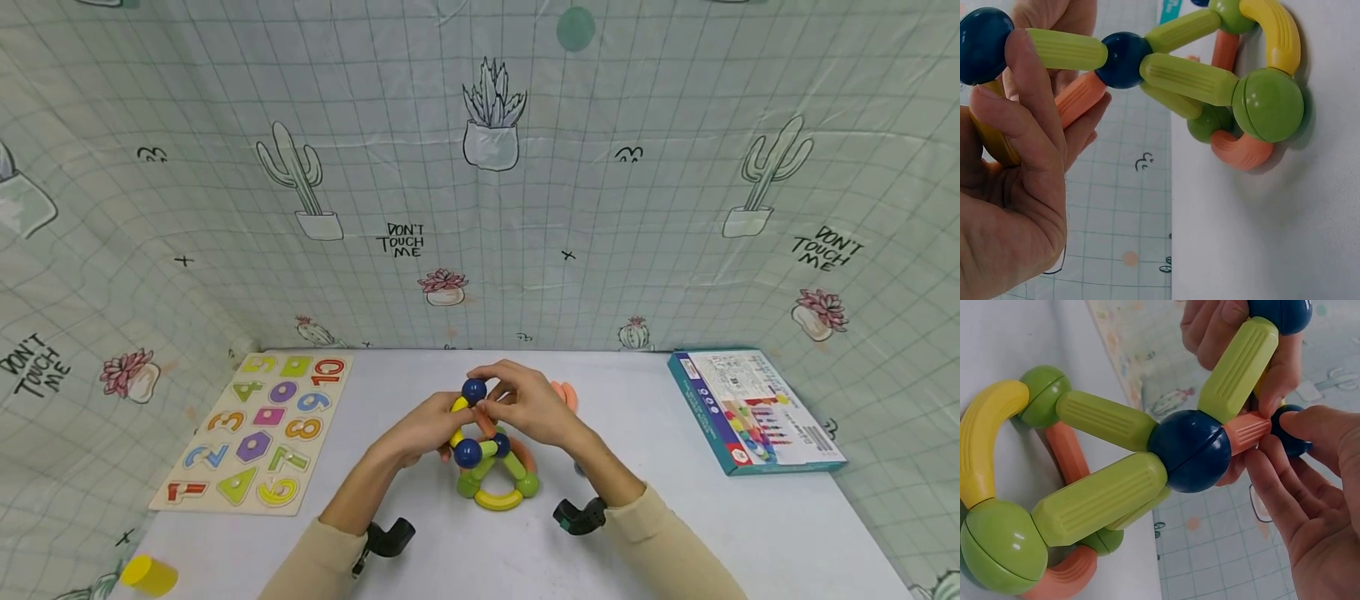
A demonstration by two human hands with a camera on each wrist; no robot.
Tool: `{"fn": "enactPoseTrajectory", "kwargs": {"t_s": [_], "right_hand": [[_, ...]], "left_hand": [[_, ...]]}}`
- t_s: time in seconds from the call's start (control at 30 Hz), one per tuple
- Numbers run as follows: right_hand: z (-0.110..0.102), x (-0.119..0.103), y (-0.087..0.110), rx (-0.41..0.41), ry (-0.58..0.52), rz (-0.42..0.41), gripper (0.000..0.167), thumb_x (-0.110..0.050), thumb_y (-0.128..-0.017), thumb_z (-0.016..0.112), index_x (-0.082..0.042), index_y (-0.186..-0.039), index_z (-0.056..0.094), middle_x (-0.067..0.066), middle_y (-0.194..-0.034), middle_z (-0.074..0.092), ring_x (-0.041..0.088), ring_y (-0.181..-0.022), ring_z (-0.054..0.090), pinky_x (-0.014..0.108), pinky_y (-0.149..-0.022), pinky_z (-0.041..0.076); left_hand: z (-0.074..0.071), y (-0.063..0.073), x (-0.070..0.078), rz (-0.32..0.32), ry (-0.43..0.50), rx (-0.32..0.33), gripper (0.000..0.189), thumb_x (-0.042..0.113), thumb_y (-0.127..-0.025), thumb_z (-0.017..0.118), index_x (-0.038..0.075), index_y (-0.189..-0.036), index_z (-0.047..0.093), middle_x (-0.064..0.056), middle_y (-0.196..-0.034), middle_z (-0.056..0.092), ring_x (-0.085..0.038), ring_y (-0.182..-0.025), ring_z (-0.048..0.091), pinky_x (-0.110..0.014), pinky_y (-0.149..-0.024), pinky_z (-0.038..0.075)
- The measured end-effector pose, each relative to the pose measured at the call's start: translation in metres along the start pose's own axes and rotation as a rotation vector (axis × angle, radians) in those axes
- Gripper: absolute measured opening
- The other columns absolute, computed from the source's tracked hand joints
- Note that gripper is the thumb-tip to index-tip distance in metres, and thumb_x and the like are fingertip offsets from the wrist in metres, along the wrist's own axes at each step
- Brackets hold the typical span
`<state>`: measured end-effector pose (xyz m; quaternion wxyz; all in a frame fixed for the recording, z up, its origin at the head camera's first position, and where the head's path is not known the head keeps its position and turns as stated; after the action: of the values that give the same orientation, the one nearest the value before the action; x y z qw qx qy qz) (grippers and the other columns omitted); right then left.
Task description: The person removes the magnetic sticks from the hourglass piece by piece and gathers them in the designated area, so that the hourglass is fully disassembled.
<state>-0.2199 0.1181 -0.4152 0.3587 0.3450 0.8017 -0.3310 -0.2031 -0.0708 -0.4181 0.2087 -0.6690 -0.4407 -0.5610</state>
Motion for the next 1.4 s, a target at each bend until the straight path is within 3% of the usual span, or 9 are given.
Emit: {"fn": "enactPoseTrajectory", "kwargs": {"t_s": [0.2, 0.37, 0.47, 0.77, 0.9, 1.07, 1.27, 1.4], "right_hand": [[0.002, 0.001, 0.001, 0.029, -0.003, -0.007, 0.039, -0.015, -0.094, 0.072, -0.014, -0.133, 0.064, 0.001, -0.123, 0.065, 0.011, -0.088, 0.069, 0.028, -0.078, 0.058], [-0.006, 0.005, 0.0, 0.118, -0.034, 0.027, 0.042, -0.014, -0.094, 0.072, -0.009, -0.135, 0.061, 0.009, -0.126, 0.061, 0.012, -0.086, 0.071, 0.027, -0.073, 0.059], [-0.014, 0.007, 0.001, 0.158, -0.053, 0.062, 0.043, -0.016, -0.094, 0.073, -0.009, -0.135, 0.061, 0.01, -0.127, 0.061, 0.014, -0.086, 0.072, 0.028, -0.071, 0.059], [-0.031, 0.014, 0.011, 0.108, 0.028, 0.11, 0.039, -0.029, -0.094, 0.073, -0.016, -0.129, 0.065, 0.002, -0.119, 0.067, 0.015, -0.095, 0.068, 0.036, -0.08, 0.058], [-0.042, 0.021, 0.021, 0.06, 0.1, 0.153, 0.035, -0.035, -0.092, 0.074, -0.022, -0.124, 0.068, -0.005, -0.108, 0.068, 0.017, -0.091, 0.062, 0.035, -0.075, 0.054], [-0.054, 0.037, 0.039, -0.065, 0.109, 0.245, 0.034, -0.037, -0.091, 0.075, -0.023, -0.121, 0.069, 0.003, -0.098, 0.063, 0.022, -0.084, 0.054, 0.029, -0.064, 0.046], [-0.06, 0.06, 0.064, -0.22, 0.06, 0.35, 0.039, -0.031, -0.09, 0.075, -0.017, -0.125, 0.066, 0.002, -0.106, 0.063, 0.024, -0.09, 0.052, 0.03, -0.07, 0.045], [-0.062, 0.071, 0.078, -0.279, 0.081, 0.397, 0.033, -0.03, -0.089, 0.075, -0.02, -0.12, 0.068, -0.001, -0.113, 0.065, 0.024, -0.092, 0.051, 0.033, -0.071, 0.044]], "left_hand": [[0.001, 0.002, -0.001, 0.001, -0.005, 0.007, 0.032, 0.031, -0.105, 0.053, 0.006, -0.102, 0.073, -0.008, -0.114, 0.065, -0.014, -0.052, 0.043, -0.023, -0.044, 0.043], [0.002, 0.006, -0.001, -0.029, -0.008, 0.035, 0.038, 0.031, -0.103, 0.056, 0.003, -0.126, 0.067, -0.013, -0.109, 0.066, -0.012, -0.048, 0.042, -0.023, -0.044, 0.043], [0.001, 0.008, -0.001, -0.039, -0.009, 0.048, 0.044, 0.031, -0.102, 0.057, 0.002, -0.134, 0.061, -0.011, -0.117, 0.067, -0.012, -0.047, 0.042, -0.023, -0.045, 0.043], [0.0, 0.009, 0.0, -0.037, -0.008, 0.047, 0.04, 0.03, -0.102, 0.057, 0.003, -0.132, 0.064, -0.011, -0.133, 0.063, -0.012, -0.047, 0.041, -0.023, -0.044, 0.043], [0.0, 0.009, -0.001, -0.034, -0.012, 0.046, 0.04, 0.031, -0.102, 0.057, 0.004, -0.13, 0.065, -0.011, -0.135, 0.062, -0.013, -0.048, 0.041, -0.023, -0.045, 0.043], [-0.002, 0.01, -0.002, -0.043, -0.016, 0.055, 0.041, 0.03, -0.102, 0.057, 0.005, -0.135, 0.062, -0.01, -0.13, 0.065, -0.013, -0.047, 0.04, -0.023, -0.044, 0.042], [-0.002, 0.01, -0.002, -0.034, -0.016, 0.047, 0.041, 0.029, -0.103, 0.057, 0.003, -0.135, 0.061, -0.01, -0.134, 0.064, -0.013, -0.047, 0.039, -0.022, -0.044, 0.042], [-0.002, 0.01, -0.003, -0.03, -0.013, 0.038, 0.041, 0.028, -0.103, 0.057, 0.003, -0.135, 0.061, -0.011, -0.135, 0.064, -0.013, -0.046, 0.038, -0.022, -0.044, 0.042]]}}
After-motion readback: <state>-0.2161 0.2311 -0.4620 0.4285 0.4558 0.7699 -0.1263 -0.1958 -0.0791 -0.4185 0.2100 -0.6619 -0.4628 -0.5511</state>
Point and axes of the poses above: each hand's wrist, its own y-axis away from the middle knuckle, its own z-axis out of the palm, x = y × z, the point moved 2 cm from there along -y, towards the middle knuckle
